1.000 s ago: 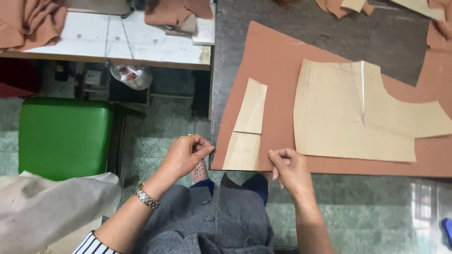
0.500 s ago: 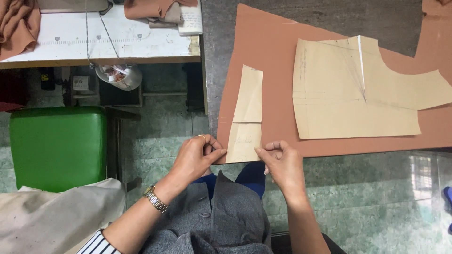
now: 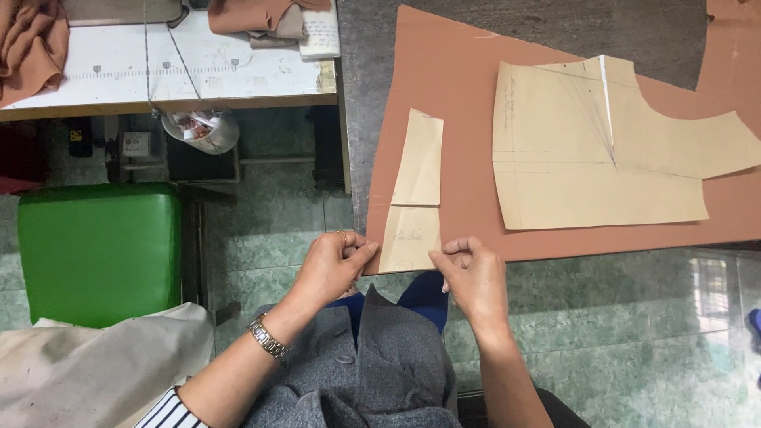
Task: A person is seen smoothing out a piece of brown fabric on a work table and then carefully arranging various paper pattern pieces on top of it to prepare for cutting.
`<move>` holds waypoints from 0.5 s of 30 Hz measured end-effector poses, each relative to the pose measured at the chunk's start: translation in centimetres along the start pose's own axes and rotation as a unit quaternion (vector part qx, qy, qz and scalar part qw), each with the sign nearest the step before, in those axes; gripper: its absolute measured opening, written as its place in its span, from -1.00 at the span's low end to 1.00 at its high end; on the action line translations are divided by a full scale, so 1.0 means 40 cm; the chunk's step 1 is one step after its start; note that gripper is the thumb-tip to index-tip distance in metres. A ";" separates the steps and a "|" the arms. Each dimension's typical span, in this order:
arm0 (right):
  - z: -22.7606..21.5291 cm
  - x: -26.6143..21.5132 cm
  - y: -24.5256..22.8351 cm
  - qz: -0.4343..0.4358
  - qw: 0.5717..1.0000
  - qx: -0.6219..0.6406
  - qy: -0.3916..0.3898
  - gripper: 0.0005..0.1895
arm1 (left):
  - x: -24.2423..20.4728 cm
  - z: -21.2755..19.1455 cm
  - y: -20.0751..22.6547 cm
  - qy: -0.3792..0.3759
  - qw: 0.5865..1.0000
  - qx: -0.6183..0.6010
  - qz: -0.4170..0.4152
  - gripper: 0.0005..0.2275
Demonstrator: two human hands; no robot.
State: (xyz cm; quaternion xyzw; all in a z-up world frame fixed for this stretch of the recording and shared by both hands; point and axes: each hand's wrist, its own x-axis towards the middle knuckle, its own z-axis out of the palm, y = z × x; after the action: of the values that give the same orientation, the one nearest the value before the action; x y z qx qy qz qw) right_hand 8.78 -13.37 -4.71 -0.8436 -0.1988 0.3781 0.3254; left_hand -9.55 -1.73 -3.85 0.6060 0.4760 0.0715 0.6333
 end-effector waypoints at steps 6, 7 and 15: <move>-0.001 -0.002 -0.001 -0.005 1.000 -0.006 -0.001 -0.74 | 0.007 0.000 -0.011 0.005 1.000 -0.008 0.006 -0.81; -0.002 -0.003 -0.003 -0.010 1.000 -0.010 -0.002 -0.75 | 0.010 0.001 -0.019 0.008 1.000 -0.009 0.013 -0.82; -0.015 -0.021 -0.039 -0.014 1.000 -0.007 0.001 -0.74 | -0.004 -0.003 0.009 0.046 0.992 0.083 0.082 -0.85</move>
State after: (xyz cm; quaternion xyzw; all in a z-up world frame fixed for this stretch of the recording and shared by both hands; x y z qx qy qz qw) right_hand 8.54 -13.00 -2.89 -0.8433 -0.2130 0.3713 0.3249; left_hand -9.53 -1.68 -3.43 0.6896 0.4578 0.1110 0.5500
